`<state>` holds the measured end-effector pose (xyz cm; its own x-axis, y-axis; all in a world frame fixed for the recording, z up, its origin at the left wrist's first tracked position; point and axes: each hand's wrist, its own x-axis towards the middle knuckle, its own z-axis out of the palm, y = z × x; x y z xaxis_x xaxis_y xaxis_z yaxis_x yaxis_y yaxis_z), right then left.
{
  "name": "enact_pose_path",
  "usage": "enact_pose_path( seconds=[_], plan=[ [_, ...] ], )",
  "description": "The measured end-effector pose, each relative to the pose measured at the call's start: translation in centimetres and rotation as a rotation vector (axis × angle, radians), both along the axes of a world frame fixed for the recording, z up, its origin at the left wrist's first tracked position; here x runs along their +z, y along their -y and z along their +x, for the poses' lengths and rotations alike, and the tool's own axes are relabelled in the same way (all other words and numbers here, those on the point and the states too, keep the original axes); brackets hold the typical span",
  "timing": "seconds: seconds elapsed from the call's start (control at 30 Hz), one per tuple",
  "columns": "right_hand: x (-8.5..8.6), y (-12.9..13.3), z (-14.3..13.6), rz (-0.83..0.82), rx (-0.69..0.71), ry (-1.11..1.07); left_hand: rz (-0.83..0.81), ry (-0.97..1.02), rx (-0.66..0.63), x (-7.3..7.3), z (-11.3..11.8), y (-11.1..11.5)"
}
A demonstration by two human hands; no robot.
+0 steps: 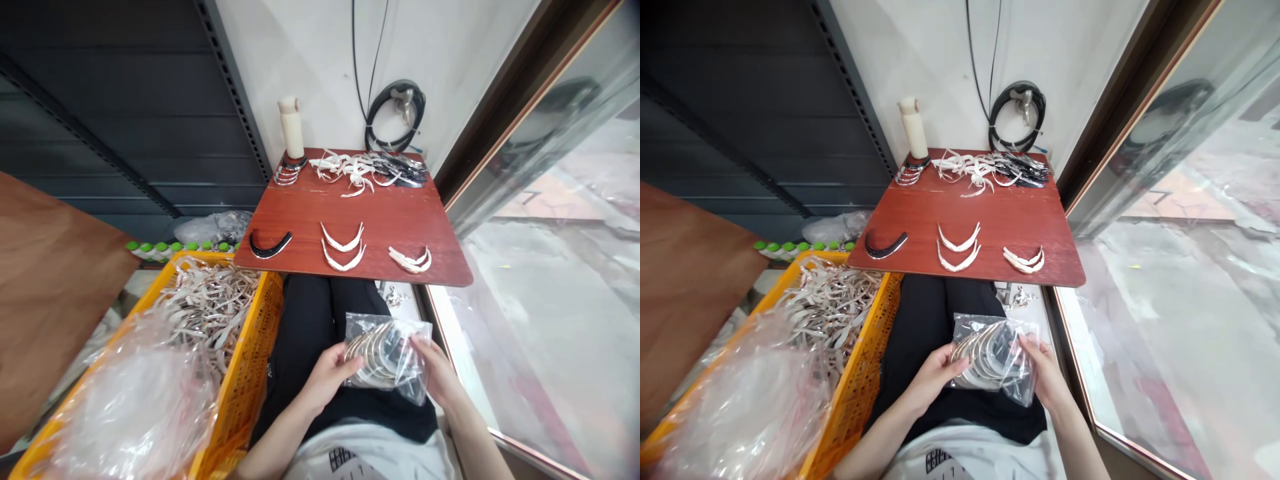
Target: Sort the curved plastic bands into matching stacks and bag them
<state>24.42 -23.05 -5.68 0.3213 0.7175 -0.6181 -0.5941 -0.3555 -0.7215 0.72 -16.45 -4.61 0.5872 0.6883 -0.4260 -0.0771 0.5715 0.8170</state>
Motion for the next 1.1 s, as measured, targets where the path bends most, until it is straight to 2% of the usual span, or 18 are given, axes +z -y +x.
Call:
enact_pose_path(
  seconds=[0.17, 0.3, 0.47, 0.57, 0.67, 0.77, 0.9, 1.0, 1.1],
  plan=[
    [0.3, 0.0, -0.3, 0.042, 0.023, -0.1, -0.001, 0.004, 0.1, 0.5, 0.6, -1.0],
    [0.1, -0.1, -0.8, 0.015, -0.023, -0.104, -0.072, 0.03, 0.04, 0.7, 0.9, -1.7],
    [0.0, -0.4, -1.1, 0.054, -0.09, -0.187, -0.068, 0.005, 0.069, 1.4, 1.4, -2.9],
    [0.6, -0.5, -1.0, 0.035, -0.063, -0.204, -0.047, 0.021, -0.076, 2.0, 1.4, -4.1],
    [1.5, -0.8, -1.1, 0.01, 0.035, -0.144, 0.017, -0.009, -0.23, 2.2, 1.5, -5.2],
    [2.1, -1.1, -1.5, -0.024, 0.073, -0.036, 0.039, -0.038, -0.217, 2.0, 1.8, -5.8],
    [2.0, -1.5, -2.0, -0.018, 0.006, -0.008, -0.013, -0.04, -0.193, 1.7, 2.0, -5.8],
    [1.7, -1.6, -2.0, 0.019, -0.015, -0.008, -0.07, -0.028, -0.16, 2.2, 1.6, -5.8],
    [1.3, -1.6, -1.9, 0.018, -0.04, -0.005, -0.082, 0.001, -0.19, 2.9, 0.4, -6.0]
  ],
)
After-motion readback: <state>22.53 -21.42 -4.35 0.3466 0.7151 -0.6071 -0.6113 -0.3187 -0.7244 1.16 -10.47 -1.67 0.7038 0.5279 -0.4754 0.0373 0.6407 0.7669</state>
